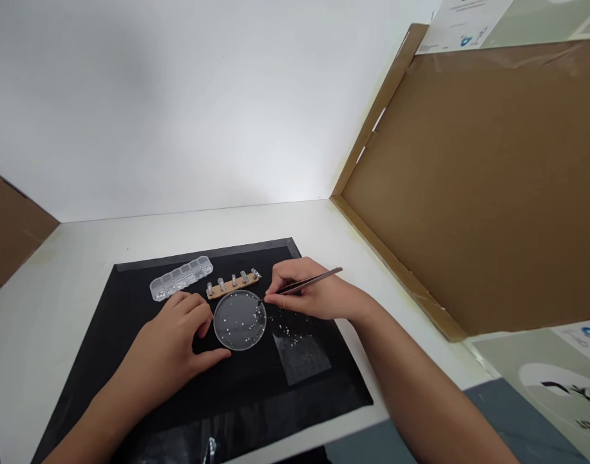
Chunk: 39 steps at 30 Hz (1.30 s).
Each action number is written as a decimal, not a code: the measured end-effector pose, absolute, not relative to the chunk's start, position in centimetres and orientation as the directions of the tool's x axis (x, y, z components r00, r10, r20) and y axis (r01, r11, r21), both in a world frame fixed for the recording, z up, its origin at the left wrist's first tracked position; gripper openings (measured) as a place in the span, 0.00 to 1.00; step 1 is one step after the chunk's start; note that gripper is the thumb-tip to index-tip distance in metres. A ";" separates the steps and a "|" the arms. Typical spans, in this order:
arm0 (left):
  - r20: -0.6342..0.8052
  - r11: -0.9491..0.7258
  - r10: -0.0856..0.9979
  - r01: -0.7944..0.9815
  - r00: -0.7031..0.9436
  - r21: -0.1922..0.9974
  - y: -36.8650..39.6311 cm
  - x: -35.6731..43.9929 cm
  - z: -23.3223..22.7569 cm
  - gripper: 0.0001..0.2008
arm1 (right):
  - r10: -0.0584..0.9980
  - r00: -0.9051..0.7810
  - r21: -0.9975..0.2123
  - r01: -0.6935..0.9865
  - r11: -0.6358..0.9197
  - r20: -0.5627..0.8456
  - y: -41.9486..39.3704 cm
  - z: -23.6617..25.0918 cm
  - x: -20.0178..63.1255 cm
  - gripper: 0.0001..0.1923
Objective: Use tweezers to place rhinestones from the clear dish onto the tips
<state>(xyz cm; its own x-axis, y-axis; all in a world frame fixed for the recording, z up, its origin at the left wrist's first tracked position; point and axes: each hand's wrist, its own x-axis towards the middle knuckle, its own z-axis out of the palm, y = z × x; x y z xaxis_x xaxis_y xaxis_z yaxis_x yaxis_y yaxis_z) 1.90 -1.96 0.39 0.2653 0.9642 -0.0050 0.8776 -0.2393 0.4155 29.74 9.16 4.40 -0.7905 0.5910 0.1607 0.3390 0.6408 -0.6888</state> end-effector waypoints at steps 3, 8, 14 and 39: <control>-0.014 -0.230 0.966 0.879 0.260 0.418 -2.0 1.9 0.5 0.17 | 0.588 -0.795 -0.685 0.348 0.640 0.146 9.3 4.3 29.8 0.11; -0.069 -0.226 0.955 0.860 0.288 0.457 -2.0 2.0 0.5 0.15 | 0.576 -0.808 -0.682 0.353 0.640 0.122 9.3 4.5 29.9 0.11; -0.062 -0.244 0.951 0.858 0.303 0.452 -2.0 1.9 0.3 0.13 | 0.562 -0.823 -0.682 0.364 0.634 0.084 9.1 4.9 30.0 0.11; -0.060 -0.242 0.951 0.853 0.303 0.461 -2.0 2.1 0.5 0.05 | 0.583 -0.812 -0.743 0.367 0.559 0.038 8.7 5.3 29.9 0.09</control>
